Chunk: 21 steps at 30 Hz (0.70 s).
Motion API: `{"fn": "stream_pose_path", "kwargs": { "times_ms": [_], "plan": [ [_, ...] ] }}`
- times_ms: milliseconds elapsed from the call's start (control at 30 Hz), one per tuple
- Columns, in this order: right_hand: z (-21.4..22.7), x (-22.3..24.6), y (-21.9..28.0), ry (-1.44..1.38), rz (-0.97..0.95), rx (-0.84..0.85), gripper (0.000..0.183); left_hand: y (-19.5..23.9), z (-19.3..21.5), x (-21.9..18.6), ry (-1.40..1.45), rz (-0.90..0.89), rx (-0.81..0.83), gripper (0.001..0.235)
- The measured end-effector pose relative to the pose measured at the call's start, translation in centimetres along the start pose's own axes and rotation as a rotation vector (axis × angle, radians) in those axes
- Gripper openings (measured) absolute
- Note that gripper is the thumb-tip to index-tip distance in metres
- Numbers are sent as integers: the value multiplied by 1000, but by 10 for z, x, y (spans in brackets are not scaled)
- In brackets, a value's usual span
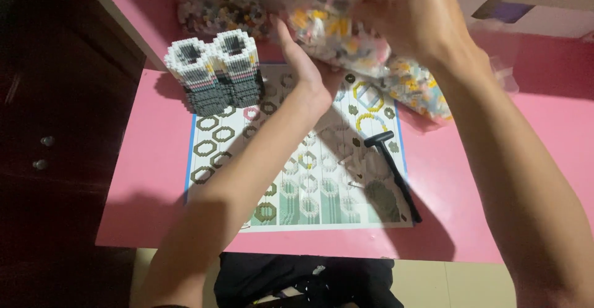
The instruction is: The person assembles small white plastic beads into a hexagonal shape using a plastic hammer and an instruction sheet. They repeatedly tap the beads to secure them, then add more beads from a bag to continue building the structure.
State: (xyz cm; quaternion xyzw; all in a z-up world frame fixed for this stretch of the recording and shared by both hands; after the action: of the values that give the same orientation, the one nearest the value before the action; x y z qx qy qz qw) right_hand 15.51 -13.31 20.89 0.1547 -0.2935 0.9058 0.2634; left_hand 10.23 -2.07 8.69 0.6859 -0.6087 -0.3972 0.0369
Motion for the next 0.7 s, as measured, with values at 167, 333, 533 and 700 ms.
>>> {"fn": "stream_pose_path", "kwargs": {
  "times_ms": [167, 333, 533, 700],
  "plan": [
    [-35, -67, -32, -49, -270, 101, 5, 18, 19, -10, -39, 61, 84, 112],
    [-58, -112, -27, 16, -330, 178, 27, 81, 50, -22, -338, 134, 100, 84],
    [-55, -96, -12, 107, -450, 134, 32, 65, 92, -31, -1332, -709, 475, 20],
    [-46, -59, 17, 155, -185, 142, 43, 63, 77, -36, -1930, -920, 511, 44]
  ]
}}
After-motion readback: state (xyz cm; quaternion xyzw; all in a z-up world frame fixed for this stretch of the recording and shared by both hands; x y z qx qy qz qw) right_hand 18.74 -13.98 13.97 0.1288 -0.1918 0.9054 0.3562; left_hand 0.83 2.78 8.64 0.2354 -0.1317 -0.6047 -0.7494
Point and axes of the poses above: each hand's wrist, its own y-axis away from the middle knuckle, its own z-axis out of the back of the hand, x = y × z, the point moved 5 cm from there along -y, towards the middle knuckle, and after that the axes turned 7 degrees about -y, right-handed, at the moved point
